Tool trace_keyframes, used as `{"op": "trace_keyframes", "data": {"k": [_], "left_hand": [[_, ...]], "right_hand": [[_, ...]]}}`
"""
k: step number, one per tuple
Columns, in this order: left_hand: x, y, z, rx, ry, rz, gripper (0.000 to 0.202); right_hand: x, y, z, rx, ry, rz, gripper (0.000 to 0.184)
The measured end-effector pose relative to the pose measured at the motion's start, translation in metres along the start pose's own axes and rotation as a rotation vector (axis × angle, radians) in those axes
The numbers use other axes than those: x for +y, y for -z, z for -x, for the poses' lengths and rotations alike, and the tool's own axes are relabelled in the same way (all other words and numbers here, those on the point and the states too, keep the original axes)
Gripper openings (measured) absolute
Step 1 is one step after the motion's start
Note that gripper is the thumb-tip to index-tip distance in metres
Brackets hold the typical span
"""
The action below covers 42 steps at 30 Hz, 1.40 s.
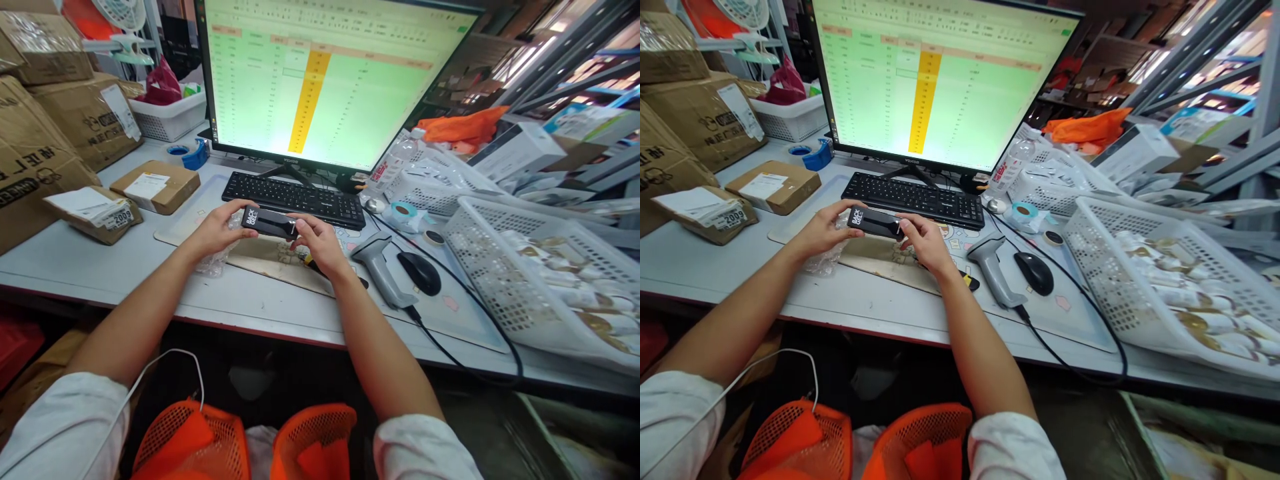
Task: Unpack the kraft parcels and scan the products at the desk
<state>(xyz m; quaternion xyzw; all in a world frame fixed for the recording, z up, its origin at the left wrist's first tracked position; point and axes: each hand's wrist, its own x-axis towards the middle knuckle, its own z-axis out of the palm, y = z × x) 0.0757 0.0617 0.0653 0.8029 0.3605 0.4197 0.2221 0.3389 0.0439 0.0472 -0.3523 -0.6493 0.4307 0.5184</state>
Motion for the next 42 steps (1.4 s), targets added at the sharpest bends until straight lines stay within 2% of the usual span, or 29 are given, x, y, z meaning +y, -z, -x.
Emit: {"op": "trace_keyframes", "data": {"k": [4, 9, 12, 17, 24, 29, 31, 33, 36, 39, 42], "left_hand": [[-0.003, 0.001, 0.0, 0.005, 0.035, 0.025, 0.067], [-0.007, 0.0, 0.001, 0.003, 0.105, 0.013, 0.066], [-0.007, -0.002, 0.001, 0.026, 0.115, 0.013, 0.07], [-0.004, -0.005, 0.002, -0.037, 0.112, 0.08, 0.087], [-0.001, -0.006, 0.003, -0.045, 0.09, 0.073, 0.066], [0.002, -0.005, 0.004, -0.094, 0.071, 0.16, 0.084], [0.003, -0.006, 0.004, -0.122, 0.051, 0.153, 0.082], [0.003, -0.007, 0.004, -0.119, 0.044, 0.134, 0.076], [0.002, -0.009, 0.004, -0.054, 0.066, 0.127, 0.076], [0.003, -0.01, 0.004, 0.035, 0.037, 0.087, 0.078], [0.006, -0.011, 0.004, 0.108, -0.024, 0.029, 0.077]], "right_hand": [[-0.003, -0.001, 0.002, -0.005, -0.005, -0.027, 0.061], [-0.003, -0.001, 0.004, -0.017, 0.116, 0.197, 0.067], [0.001, -0.004, 0.003, -0.006, 0.108, 0.248, 0.068], [0.004, -0.007, -0.001, 0.005, -0.011, 0.137, 0.058], [0.0, -0.006, 0.0, -0.003, -0.162, 0.02, 0.062], [0.0, -0.007, 0.0, -0.03, -0.359, -0.062, 0.057], [-0.001, -0.008, -0.001, -0.022, -0.442, -0.06, 0.056], [-0.005, -0.006, -0.001, -0.013, -0.461, -0.001, 0.058], [-0.017, 0.015, 0.004, 0.09, -0.315, 0.223, 0.062], [-0.028, 0.06, 0.023, 0.318, -0.161, 0.611, 0.054], [-0.029, 0.111, 0.052, 0.48, -0.255, 1.056, 0.045]]}}
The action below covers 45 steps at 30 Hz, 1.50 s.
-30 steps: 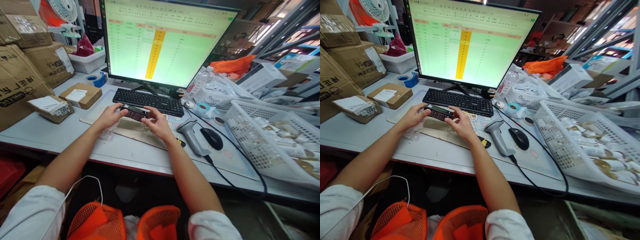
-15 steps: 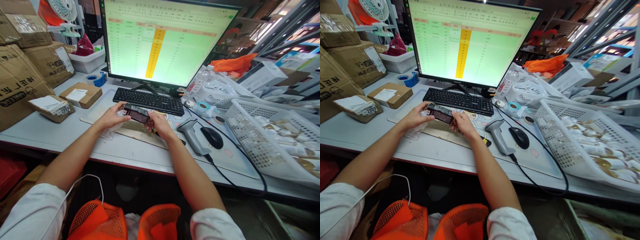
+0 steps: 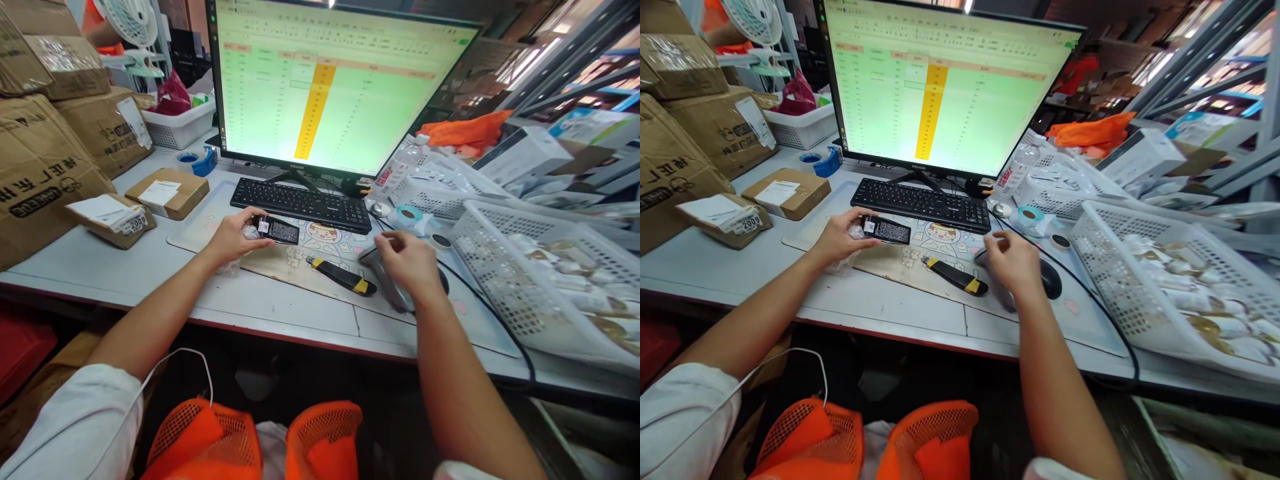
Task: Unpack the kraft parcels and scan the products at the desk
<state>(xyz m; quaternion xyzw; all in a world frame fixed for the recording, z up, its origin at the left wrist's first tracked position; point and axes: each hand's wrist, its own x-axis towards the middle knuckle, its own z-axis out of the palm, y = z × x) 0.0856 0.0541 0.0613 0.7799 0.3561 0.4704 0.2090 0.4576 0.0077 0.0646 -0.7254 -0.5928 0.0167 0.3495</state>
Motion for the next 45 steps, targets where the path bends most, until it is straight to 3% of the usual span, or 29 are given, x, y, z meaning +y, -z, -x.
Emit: {"op": "trace_keyframes", "data": {"k": [3, 6, 11, 16, 20, 25, 29, 33, 37, 40, 45], "left_hand": [[0.004, -0.001, 0.0, 0.04, 0.031, 0.093, 0.076], [0.004, -0.004, 0.0, -0.022, 0.191, 0.401, 0.07], [0.001, -0.008, -0.005, -0.163, 0.407, 0.756, 0.076], [0.002, -0.005, -0.007, -0.197, 0.44, 0.815, 0.078], [0.004, -0.005, -0.007, -0.174, 0.44, 0.738, 0.083], [0.006, -0.009, -0.006, -0.177, 0.445, 0.754, 0.086], [0.002, -0.011, -0.005, -0.175, 0.463, 0.777, 0.079], [-0.002, -0.014, -0.003, -0.165, 0.483, 0.785, 0.07], [-0.006, -0.017, -0.001, -0.152, 0.468, 0.763, 0.07], [-0.008, -0.019, 0.0, -0.134, 0.385, 0.7, 0.067], [-0.008, -0.016, 0.001, -0.105, 0.161, 0.448, 0.047]], "right_hand": [[0.039, 0.009, 0.008, -0.064, -0.094, 0.276, 0.054], [0.052, 0.004, 0.018, -0.189, -0.137, 0.334, 0.063], [0.038, -0.008, 0.029, -0.226, -0.123, 0.418, 0.071], [0.019, -0.008, 0.029, -0.233, -0.149, 0.472, 0.052], [0.004, 0.025, 0.033, -0.234, -0.068, 0.168, 0.044], [-0.036, 0.09, 0.062, -0.487, 0.257, -0.449, 0.05], [-0.068, 0.109, 0.076, -0.598, 0.379, -0.589, 0.046], [-0.075, 0.105, 0.076, -0.667, 0.388, -0.581, 0.041], [-0.059, 0.092, 0.066, -0.636, 0.348, -0.561, 0.045], [-0.035, 0.072, 0.048, -0.513, 0.261, -0.371, 0.048], [0.013, 0.024, 0.016, -0.21, 0.017, 0.169, 0.055]]}}
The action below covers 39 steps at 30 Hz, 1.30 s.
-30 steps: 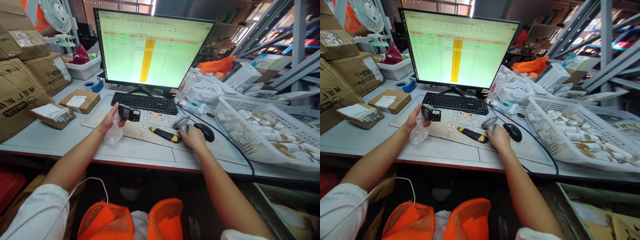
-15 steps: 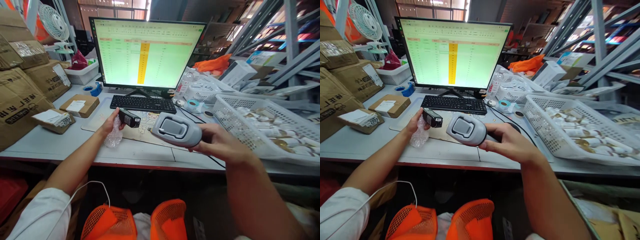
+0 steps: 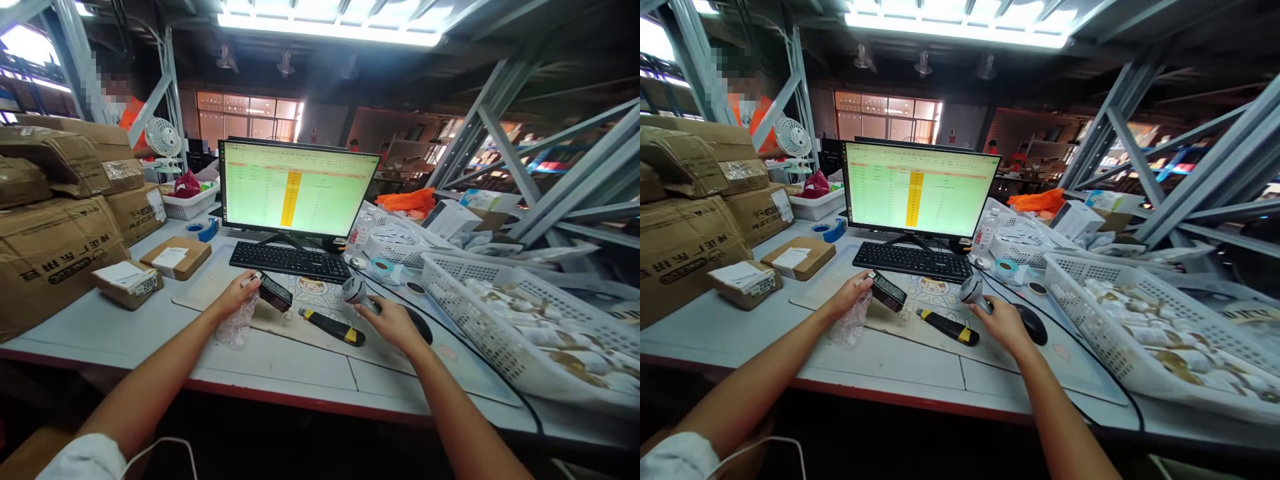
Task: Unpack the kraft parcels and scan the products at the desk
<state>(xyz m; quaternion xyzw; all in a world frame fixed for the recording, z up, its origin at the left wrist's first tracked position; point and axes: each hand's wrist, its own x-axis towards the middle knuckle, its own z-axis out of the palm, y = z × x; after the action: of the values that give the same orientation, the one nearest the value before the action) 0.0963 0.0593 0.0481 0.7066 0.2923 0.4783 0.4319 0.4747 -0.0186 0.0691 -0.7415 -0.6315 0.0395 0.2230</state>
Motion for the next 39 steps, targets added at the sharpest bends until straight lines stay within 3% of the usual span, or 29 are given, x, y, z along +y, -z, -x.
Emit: {"op": "trace_keyframes", "data": {"k": [3, 5, 8, 10, 12, 14, 18, 21, 24, 30, 33, 39], "left_hand": [[0.002, 0.003, -0.001, 0.008, -0.001, -0.117, 0.046], [0.002, 0.003, -0.001, 0.002, 0.026, -0.179, 0.048], [0.0, 0.003, -0.001, -0.051, 0.058, -0.296, 0.049], [-0.002, 0.002, 0.0, -0.096, 0.083, -0.372, 0.049], [-0.003, 0.001, 0.002, -0.127, 0.115, -0.429, 0.048], [-0.004, 0.0, 0.003, -0.15, 0.131, -0.462, 0.052], [-0.006, 0.0, 0.004, -0.191, 0.115, -0.505, 0.056], [-0.01, 0.003, 0.003, -0.174, 0.137, -0.467, 0.054], [-0.014, 0.005, 0.0, -0.128, 0.133, -0.363, 0.054], [-0.012, 0.001, 0.0, 0.026, 0.161, -0.209, 0.062], [-0.012, -0.005, 0.003, 0.058, 0.11, -0.22, 0.068], [-0.014, -0.012, 0.006, 0.004, 0.049, -0.317, 0.101]], "right_hand": [[0.014, -0.022, -0.006, -0.009, -0.093, 0.171, 0.06], [0.017, -0.026, -0.005, -0.041, -0.117, 0.23, 0.06], [0.007, -0.012, -0.005, -0.051, -0.142, 0.259, 0.057], [-0.008, 0.003, -0.01, 0.037, -0.123, 0.217, 0.056], [-0.031, 0.013, -0.019, 0.143, -0.019, 0.095, 0.052], [-0.058, 0.01, -0.029, 0.12, 0.169, -0.075, 0.048], [-0.11, -0.033, -0.04, -0.221, 0.535, -0.232, 0.063], [-0.13, -0.068, -0.036, -0.334, 0.633, -0.218, 0.078], [-0.13, -0.084, -0.024, -0.296, 0.654, -0.27, 0.076], [-0.121, -0.077, -0.007, -0.293, 0.721, -0.42, 0.098], [-0.123, -0.078, -0.004, -0.233, 0.692, -0.463, 0.087], [-0.128, -0.08, 0.0, -0.146, 0.694, -0.57, 0.068]]}}
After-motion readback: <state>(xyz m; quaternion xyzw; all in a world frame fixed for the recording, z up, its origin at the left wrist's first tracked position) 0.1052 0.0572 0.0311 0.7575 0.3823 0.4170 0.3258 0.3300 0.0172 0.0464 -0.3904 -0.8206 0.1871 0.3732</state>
